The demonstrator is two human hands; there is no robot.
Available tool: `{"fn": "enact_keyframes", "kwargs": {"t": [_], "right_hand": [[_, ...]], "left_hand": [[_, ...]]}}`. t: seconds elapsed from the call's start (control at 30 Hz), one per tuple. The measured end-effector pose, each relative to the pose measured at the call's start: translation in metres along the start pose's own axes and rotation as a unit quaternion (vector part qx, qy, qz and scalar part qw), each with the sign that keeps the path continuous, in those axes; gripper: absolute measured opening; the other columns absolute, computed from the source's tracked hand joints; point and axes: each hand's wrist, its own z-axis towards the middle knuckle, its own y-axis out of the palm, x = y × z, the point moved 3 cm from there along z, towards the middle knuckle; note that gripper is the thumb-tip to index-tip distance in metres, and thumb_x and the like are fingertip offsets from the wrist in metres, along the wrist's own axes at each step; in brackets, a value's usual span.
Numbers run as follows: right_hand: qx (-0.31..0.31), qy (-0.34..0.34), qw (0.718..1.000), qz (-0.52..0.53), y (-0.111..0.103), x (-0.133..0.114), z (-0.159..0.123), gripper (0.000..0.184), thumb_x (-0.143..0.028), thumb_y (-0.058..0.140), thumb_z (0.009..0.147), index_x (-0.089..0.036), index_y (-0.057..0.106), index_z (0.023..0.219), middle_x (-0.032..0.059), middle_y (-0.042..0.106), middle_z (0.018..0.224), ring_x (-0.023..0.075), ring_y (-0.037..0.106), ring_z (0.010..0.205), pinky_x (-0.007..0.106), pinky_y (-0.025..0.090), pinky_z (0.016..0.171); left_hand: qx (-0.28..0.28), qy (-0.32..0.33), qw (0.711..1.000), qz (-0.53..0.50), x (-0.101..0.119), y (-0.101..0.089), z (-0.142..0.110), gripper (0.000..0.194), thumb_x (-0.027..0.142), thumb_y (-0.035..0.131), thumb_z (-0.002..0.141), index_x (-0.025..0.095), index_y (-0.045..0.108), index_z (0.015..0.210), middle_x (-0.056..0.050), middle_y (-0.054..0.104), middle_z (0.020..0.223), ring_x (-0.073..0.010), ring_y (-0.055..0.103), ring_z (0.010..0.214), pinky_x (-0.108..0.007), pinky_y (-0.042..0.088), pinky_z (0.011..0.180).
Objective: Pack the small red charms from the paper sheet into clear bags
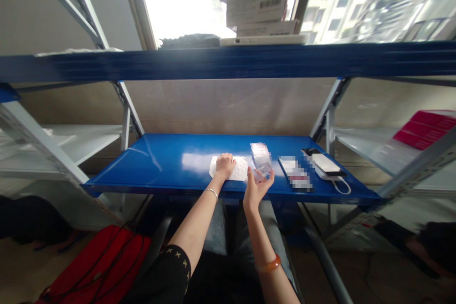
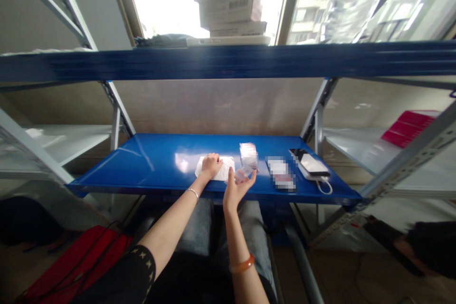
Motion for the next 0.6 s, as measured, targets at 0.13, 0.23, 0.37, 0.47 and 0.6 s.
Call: {"fn": "enact_keyframes", "kwargs": {"t": [0.13,0.23,0.37,0.47,0.6], "right_hand": [[-0.011,0.000,1.000,-0.019,0.000,-0.001,-0.001,0.094,-0.052,0.065,0.069,-0.022,0.009,0.138,0.0096,0.050,0.108,0.0134,0.055,0.074,0.028,0.052,0.062],[-0.016,0.005,1.000,-0.019,-0.001,-0.003,-0.001,0.094,-0.051,0.066,0.068,-0.022,0.010,0.139,0.0101,0.050,0.109,0.0141,0.055,0.075,0.026,0.050,0.058],[-0.016,0.021,1.000,0.010,-0.003,-0.004,-0.001,0.095,-0.048,0.070,0.065,-0.021,0.015,0.138,0.0092,0.051,0.107,0.0128,0.054,0.072,0.023,0.048,0.053],[-0.012,0.020,1.000,0.021,-0.003,-0.003,0.001,0.096,-0.046,0.072,0.064,-0.021,0.017,0.138,0.0087,0.051,0.106,0.0115,0.053,0.070,0.022,0.048,0.052],[-0.047,0.020,0.999,-0.001,-0.001,-0.001,0.004,0.094,-0.045,0.072,0.063,-0.022,0.019,0.138,0.0066,0.052,0.102,0.0109,0.052,0.067,0.021,0.047,0.048]], "left_hand": [[0.001,-0.006,1.000,-0.014,0.001,-0.002,0.000,0.018,0.026,0.049,0.084,0.016,0.063,0.080,-0.010,0.062,0.085,-0.0218,0.055,0.090,-0.031,0.040,0.081],[0.004,-0.013,1.000,-0.028,0.001,-0.003,0.001,0.017,0.024,0.050,0.082,0.017,0.064,0.076,-0.010,0.063,0.082,-0.0213,0.056,0.088,-0.031,0.040,0.079],[0.016,-0.031,0.998,-0.056,0.001,-0.008,0.004,0.018,0.025,0.051,0.081,0.017,0.064,0.070,-0.009,0.064,0.077,-0.0208,0.057,0.083,-0.030,0.039,0.075],[0.034,-0.048,0.995,-0.083,0.002,-0.018,0.009,0.022,0.029,0.051,0.082,0.018,0.064,0.068,-0.008,0.066,0.074,-0.0201,0.058,0.081,-0.029,0.039,0.074],[0.071,-0.062,0.984,-0.151,0.015,-0.041,-0.001,0.036,0.041,0.040,0.089,0.018,0.065,0.078,-0.006,0.068,0.082,-0.0171,0.059,0.080,-0.026,0.041,0.071]]}}
